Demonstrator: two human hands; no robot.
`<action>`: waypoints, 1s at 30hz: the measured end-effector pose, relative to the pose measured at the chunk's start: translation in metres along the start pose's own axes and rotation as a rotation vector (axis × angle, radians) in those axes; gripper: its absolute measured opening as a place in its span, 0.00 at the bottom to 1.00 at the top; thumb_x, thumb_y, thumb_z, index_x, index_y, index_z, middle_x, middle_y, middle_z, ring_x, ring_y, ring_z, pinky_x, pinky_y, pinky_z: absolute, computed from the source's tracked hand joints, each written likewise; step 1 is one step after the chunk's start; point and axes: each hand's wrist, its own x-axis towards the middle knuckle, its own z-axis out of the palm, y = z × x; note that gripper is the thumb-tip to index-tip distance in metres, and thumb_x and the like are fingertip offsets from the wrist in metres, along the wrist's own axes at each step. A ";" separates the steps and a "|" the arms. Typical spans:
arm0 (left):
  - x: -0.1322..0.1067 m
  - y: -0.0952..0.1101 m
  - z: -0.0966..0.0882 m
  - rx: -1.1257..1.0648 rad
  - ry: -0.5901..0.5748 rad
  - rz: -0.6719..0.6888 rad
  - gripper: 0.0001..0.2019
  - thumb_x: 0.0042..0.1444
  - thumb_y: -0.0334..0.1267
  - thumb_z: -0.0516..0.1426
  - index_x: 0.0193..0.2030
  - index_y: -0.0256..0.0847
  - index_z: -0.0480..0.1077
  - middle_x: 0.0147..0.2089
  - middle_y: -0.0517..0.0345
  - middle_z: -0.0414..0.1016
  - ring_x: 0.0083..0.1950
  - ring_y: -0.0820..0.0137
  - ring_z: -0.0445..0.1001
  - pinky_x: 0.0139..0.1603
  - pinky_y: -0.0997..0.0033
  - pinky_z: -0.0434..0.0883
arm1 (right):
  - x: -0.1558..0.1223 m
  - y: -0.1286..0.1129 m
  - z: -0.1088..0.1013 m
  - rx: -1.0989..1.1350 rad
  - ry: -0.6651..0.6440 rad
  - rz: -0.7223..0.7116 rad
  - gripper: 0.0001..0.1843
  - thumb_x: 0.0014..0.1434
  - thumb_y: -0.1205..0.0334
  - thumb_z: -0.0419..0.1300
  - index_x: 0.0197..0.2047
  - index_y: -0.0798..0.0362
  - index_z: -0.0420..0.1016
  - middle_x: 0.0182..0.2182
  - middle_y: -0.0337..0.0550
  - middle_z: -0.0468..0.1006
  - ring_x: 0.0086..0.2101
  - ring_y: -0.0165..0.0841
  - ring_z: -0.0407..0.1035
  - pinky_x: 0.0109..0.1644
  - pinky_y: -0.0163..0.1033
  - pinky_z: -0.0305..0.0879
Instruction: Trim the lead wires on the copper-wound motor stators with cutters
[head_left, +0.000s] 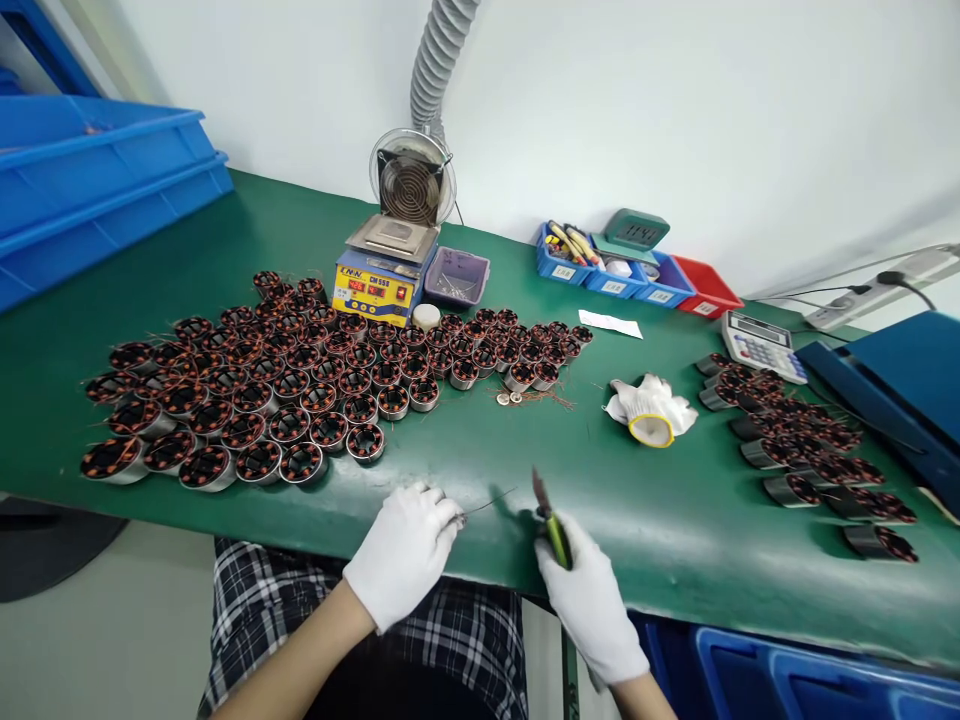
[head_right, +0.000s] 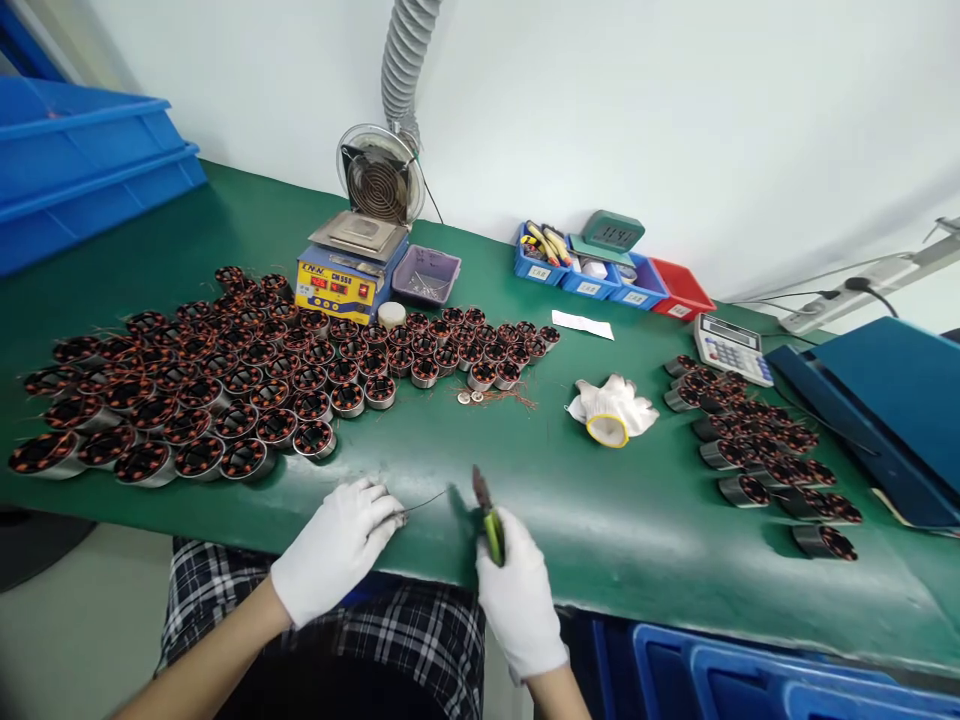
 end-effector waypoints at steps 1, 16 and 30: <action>0.000 0.000 0.001 0.002 0.006 0.001 0.13 0.61 0.36 0.44 0.35 0.43 0.70 0.33 0.57 0.71 0.39 0.64 0.66 0.40 0.63 0.61 | -0.007 -0.007 -0.001 0.111 -0.180 0.056 0.18 0.48 0.56 0.51 0.41 0.55 0.69 0.31 0.46 0.72 0.32 0.38 0.66 0.39 0.43 0.63; 0.000 -0.001 0.007 0.084 0.018 -0.001 0.13 0.60 0.34 0.44 0.39 0.41 0.69 0.35 0.54 0.70 0.39 0.61 0.66 0.38 0.61 0.61 | -0.025 -0.038 0.004 0.245 -0.787 0.106 0.15 0.52 0.53 0.51 0.34 0.57 0.66 0.28 0.40 0.64 0.30 0.33 0.58 0.38 0.40 0.58; 0.000 0.001 0.007 0.113 0.019 -0.005 0.13 0.60 0.33 0.44 0.38 0.41 0.68 0.34 0.54 0.70 0.39 0.60 0.66 0.36 0.60 0.62 | -0.027 -0.042 0.002 0.138 -0.704 0.080 0.13 0.53 0.54 0.51 0.34 0.55 0.68 0.28 0.41 0.71 0.32 0.36 0.63 0.39 0.40 0.60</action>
